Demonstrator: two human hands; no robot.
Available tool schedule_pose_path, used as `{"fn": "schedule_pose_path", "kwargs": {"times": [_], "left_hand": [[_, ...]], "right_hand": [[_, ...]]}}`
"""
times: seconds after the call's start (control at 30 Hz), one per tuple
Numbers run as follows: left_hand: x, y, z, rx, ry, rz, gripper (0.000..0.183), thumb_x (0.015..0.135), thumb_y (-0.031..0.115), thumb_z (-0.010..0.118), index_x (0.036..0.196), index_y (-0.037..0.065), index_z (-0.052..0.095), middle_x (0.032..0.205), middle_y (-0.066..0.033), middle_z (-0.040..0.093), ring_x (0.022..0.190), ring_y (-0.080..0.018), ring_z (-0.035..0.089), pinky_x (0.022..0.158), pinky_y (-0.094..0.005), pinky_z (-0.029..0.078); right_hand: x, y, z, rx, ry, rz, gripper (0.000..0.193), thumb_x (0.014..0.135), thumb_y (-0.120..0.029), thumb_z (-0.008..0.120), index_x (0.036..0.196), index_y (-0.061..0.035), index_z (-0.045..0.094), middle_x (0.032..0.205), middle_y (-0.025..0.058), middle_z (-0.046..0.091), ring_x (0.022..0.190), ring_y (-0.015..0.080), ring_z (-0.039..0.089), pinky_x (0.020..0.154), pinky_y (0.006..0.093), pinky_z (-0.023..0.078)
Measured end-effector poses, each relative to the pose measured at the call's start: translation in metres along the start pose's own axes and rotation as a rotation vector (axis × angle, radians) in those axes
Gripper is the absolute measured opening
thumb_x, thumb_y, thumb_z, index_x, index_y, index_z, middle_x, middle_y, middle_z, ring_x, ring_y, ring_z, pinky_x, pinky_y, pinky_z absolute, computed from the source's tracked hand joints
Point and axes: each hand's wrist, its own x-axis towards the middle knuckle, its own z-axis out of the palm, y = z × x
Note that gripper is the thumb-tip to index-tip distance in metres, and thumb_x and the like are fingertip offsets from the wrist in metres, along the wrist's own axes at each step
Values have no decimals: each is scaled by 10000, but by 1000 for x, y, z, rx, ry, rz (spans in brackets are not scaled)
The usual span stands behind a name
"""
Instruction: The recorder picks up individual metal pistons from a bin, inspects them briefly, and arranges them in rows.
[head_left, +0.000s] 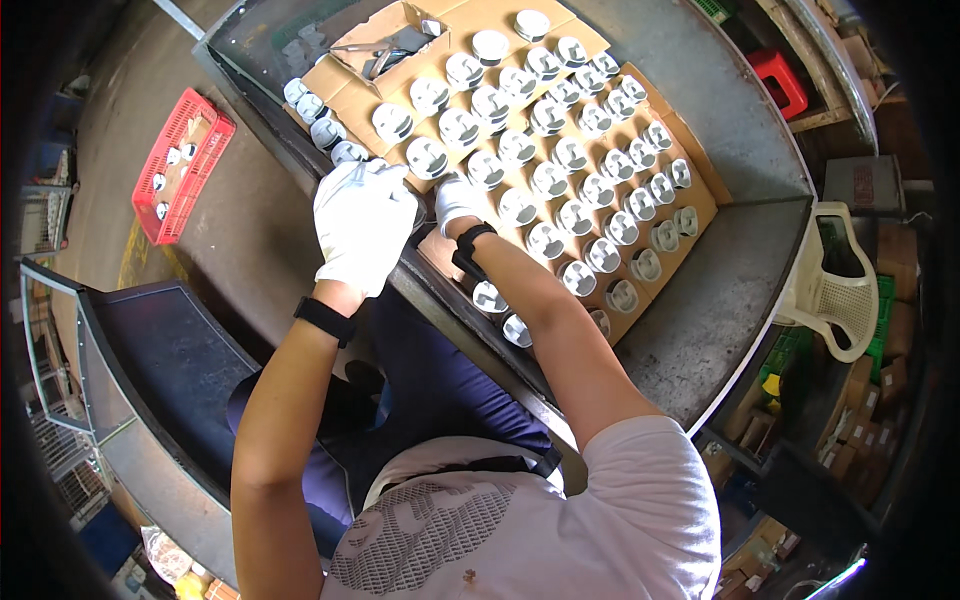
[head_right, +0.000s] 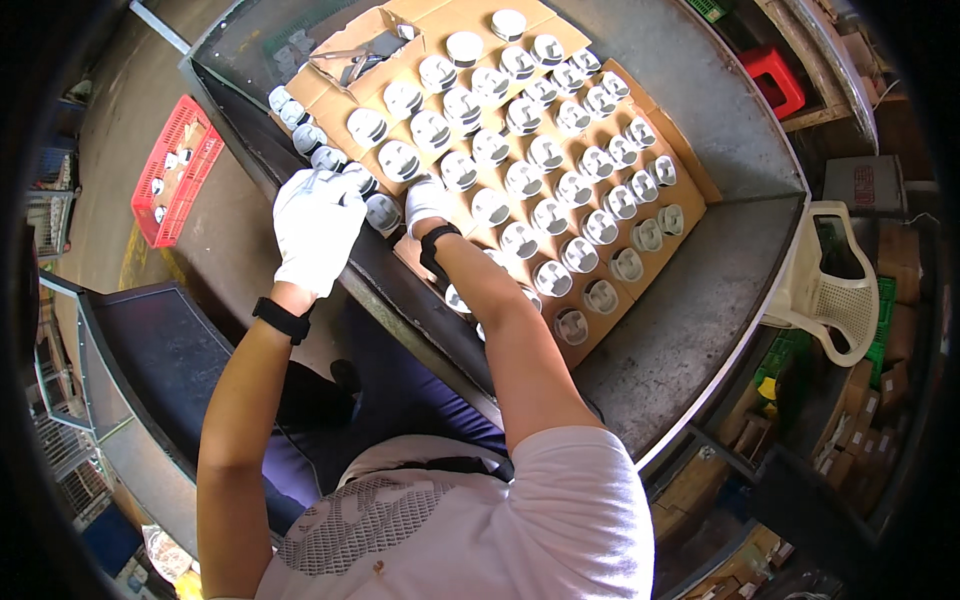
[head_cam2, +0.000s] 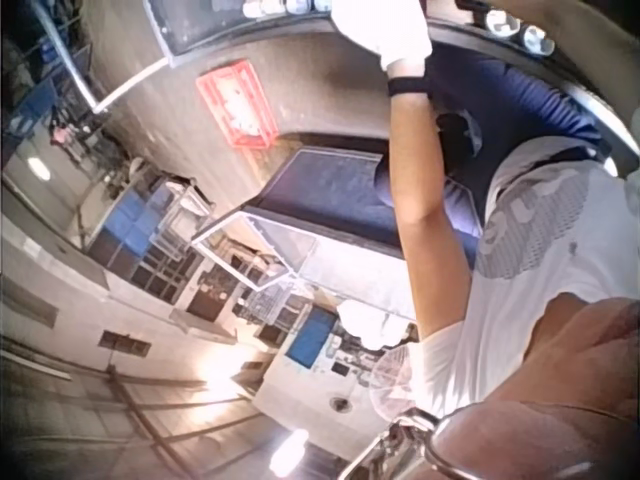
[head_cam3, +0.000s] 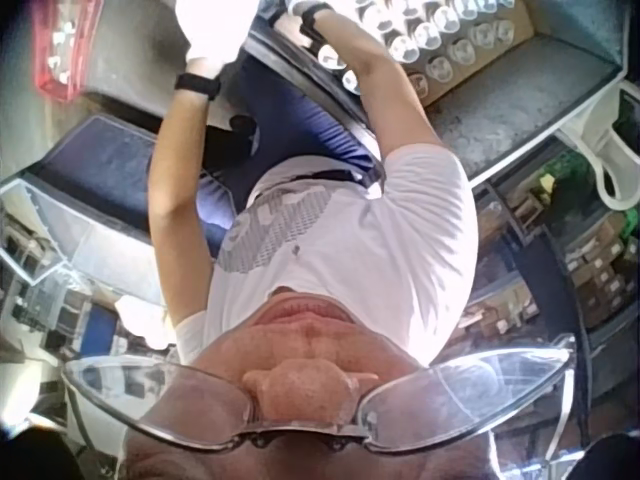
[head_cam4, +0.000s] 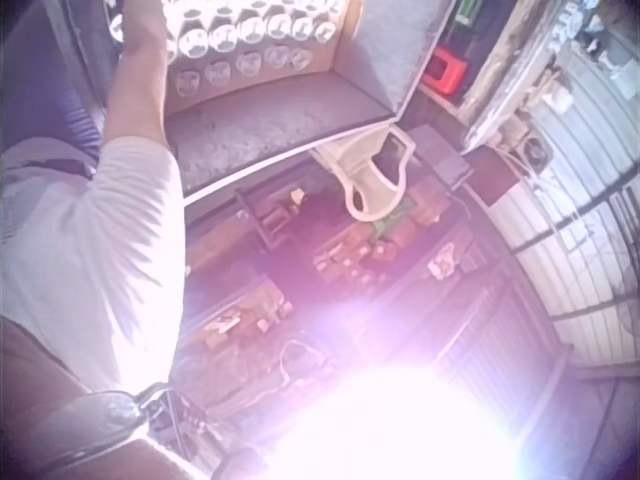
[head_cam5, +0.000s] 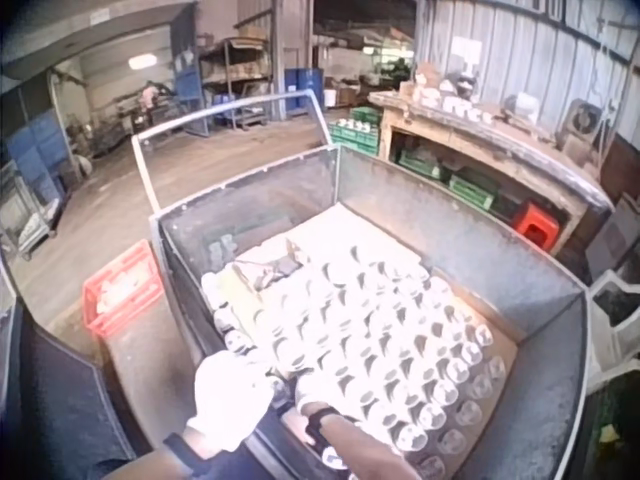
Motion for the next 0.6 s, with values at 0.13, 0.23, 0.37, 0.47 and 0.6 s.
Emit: {"fn": "schedule_pose_path", "kwargs": {"times": [0.13, 0.23, 0.37, 0.47, 0.6], "left_hand": [[0, -2, 3, -14, 28, 19, 185, 808, 135, 632, 941, 125, 761, 917, -62, 728, 855, -251, 636, 841, -372, 501], [0, -2, 5, 3, 51, 29, 187, 807, 131, 632, 940, 125, 763, 927, -66, 729, 858, -251, 639, 842, -372, 503], [-2, -4, 7, -26, 73, 36, 177, 808, 151, 617, 915, 110, 752, 906, -73, 719, 858, -266, 639, 833, -386, 502], [-5, -8, 2, -15, 51, 20, 185, 811, 181, 606, 903, 95, 742, 898, -79, 715, 870, -278, 643, 832, -391, 500], [0, -3, 2, -39, 109, 77, 136, 820, 133, 633, 894, 133, 747, 872, -64, 707, 808, -263, 628, 803, -387, 506]], "right_hand": [[3, -4, -5, -39, -39, -5, 228, 901, -106, 575, 1077, -34, 700, 1099, 186, 713, 998, 319, 701, 854, 402, 555], [12, -1, 2, 34, -34, 62, 235, 897, -108, 580, 1082, -45, 710, 1108, 180, 714, 1010, 314, 701, 858, 403, 555], [7, -3, -4, 67, -36, 67, 216, 894, -126, 594, 1054, -48, 717, 1086, 179, 720, 990, 321, 706, 842, 411, 558], [-2, -8, -10, 68, 10, 34, 202, 898, -152, 607, 1034, -43, 709, 1050, 195, 720, 955, 335, 709, 816, 422, 560], [-7, 13, -1, 190, 67, 22, 211, 921, -196, 589, 1028, -53, 701, 1030, 202, 715, 931, 359, 704, 795, 431, 559]]}}
